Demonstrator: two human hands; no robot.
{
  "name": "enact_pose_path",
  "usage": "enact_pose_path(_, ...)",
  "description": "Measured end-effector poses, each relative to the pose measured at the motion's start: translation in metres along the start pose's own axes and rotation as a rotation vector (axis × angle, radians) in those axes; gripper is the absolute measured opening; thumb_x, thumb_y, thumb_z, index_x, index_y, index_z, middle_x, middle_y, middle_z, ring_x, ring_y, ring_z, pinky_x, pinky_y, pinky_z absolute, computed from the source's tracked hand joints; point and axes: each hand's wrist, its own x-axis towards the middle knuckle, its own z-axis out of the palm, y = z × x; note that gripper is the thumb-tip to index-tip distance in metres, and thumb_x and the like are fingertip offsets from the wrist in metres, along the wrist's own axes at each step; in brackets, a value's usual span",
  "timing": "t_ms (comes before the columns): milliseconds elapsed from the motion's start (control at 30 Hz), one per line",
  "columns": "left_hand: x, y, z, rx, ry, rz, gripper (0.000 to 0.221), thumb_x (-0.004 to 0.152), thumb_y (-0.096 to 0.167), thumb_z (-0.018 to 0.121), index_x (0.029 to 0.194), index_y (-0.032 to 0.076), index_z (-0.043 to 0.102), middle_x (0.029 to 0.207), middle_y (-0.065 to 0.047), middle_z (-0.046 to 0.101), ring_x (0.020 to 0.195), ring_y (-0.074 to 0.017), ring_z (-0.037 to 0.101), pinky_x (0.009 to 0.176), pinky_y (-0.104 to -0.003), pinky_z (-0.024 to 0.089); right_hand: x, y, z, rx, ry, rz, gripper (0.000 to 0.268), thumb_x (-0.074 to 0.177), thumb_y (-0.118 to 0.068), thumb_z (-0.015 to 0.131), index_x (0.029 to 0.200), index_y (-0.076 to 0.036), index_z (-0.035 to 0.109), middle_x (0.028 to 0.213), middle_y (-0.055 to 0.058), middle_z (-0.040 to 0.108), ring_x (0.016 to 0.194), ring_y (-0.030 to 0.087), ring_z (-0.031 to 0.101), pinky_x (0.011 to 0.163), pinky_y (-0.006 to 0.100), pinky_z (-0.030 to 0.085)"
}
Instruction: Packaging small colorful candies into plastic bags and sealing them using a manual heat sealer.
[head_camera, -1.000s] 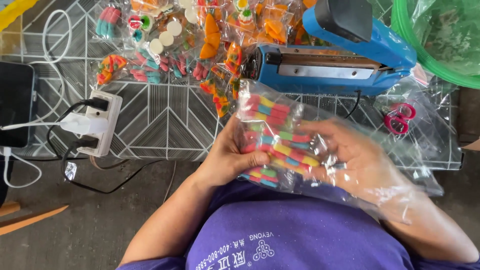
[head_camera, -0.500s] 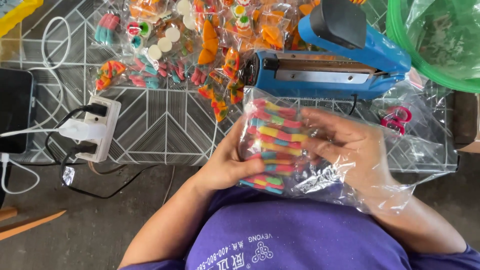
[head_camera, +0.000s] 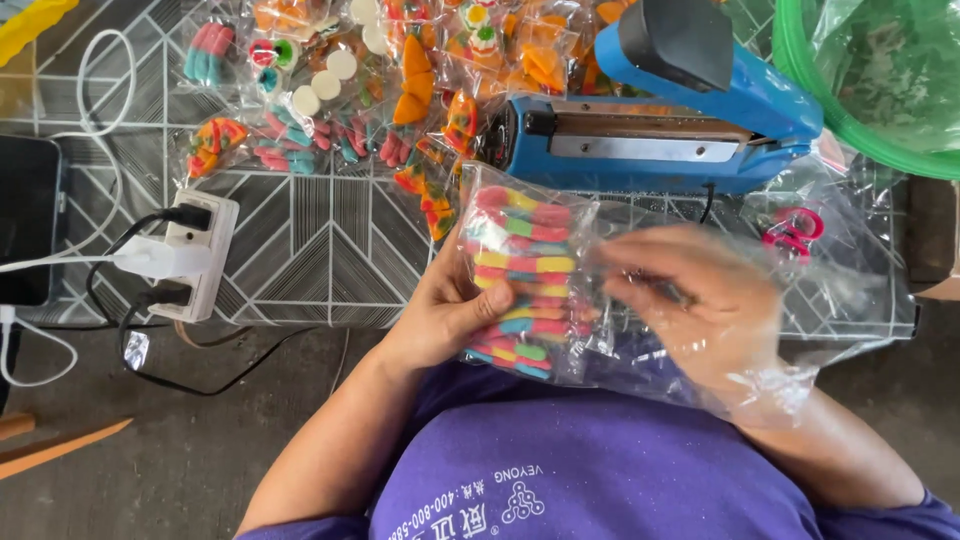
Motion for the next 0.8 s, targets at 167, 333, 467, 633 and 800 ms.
enact_pose_path(167, -0.01, 0.004, -0.022, -0.004, 0.1, -0.017, 0.059, 0.092, 0.014, 0.078, 0.142, 0.0, 0.05, 0.121, -0.015, 0.073, 0.107, -0.0247, 0.073, 0.098, -0.043, 0.062, -0.002, 0.009, -0.025, 0.062, -0.256, -0.257, 0.042, 0.096, -0.006, 0.071, 0.137, -0.006, 0.061, 0.139, 0.01, 0.068, 0.127, 0.029, 0.072, 0.11, 0.038, 0.059)
enact_pose_path(333, -0.028, 0.058, -0.038, 0.121, 0.635, 0.213, 0.065, 0.09, 0.036, 0.074, 0.141, 0.0, 0.055, 0.129, -0.015, 0.07, 0.113, -0.0269, 0.071, 0.1, -0.042, 0.062, -0.012, -0.001, -0.057, 0.043, 0.172, 0.122, 0.01, 0.102, 0.021, 0.066, 0.112, 0.02, 0.067, 0.1, 0.03, 0.069, 0.084, 0.03, 0.073, 0.08, 0.032, 0.064)
enact_pose_path(467, -0.038, 0.061, -0.045, 0.187, 0.717, 0.249, 0.052, 0.102, 0.038, 0.058, 0.14, 0.003, 0.058, 0.127, -0.008, 0.07, 0.121, -0.0199, 0.068, 0.111, -0.035, 0.057, -0.011, 0.065, -0.016, -0.294, -0.027, 0.045, 0.021, 0.097, -0.008, 0.076, 0.117, -0.004, 0.077, 0.117, 0.014, 0.075, 0.107, 0.026, 0.071, 0.103, 0.035, 0.052)
enact_pose_path(633, -0.037, 0.043, -0.067, 0.02, 0.525, 0.335, 0.039, 0.096, 0.04, 0.069, 0.111, 0.005, 0.062, 0.086, -0.014, 0.073, 0.079, -0.026, 0.078, 0.07, -0.042, 0.068, -0.007, 0.085, 0.029, -0.477, -0.124, -0.267, 0.025, 0.093, -0.015, 0.075, 0.105, 0.007, 0.071, 0.088, 0.017, 0.062, 0.082, 0.034, 0.062, 0.082, 0.04, 0.052)
enact_pose_path(800, -0.052, 0.027, -0.101, 0.091, 0.564, 0.253, 0.046, 0.099, 0.038, 0.065, 0.121, -0.001, 0.061, 0.099, -0.016, 0.072, 0.089, -0.0277, 0.076, 0.076, -0.042, 0.066, -0.011, 0.071, -0.012, -0.2, -0.199, 0.067, 0.024, 0.08, -0.013, 0.085, 0.098, -0.005, 0.072, 0.092, 0.008, 0.065, 0.084, 0.025, 0.065, 0.076, 0.036, 0.053)
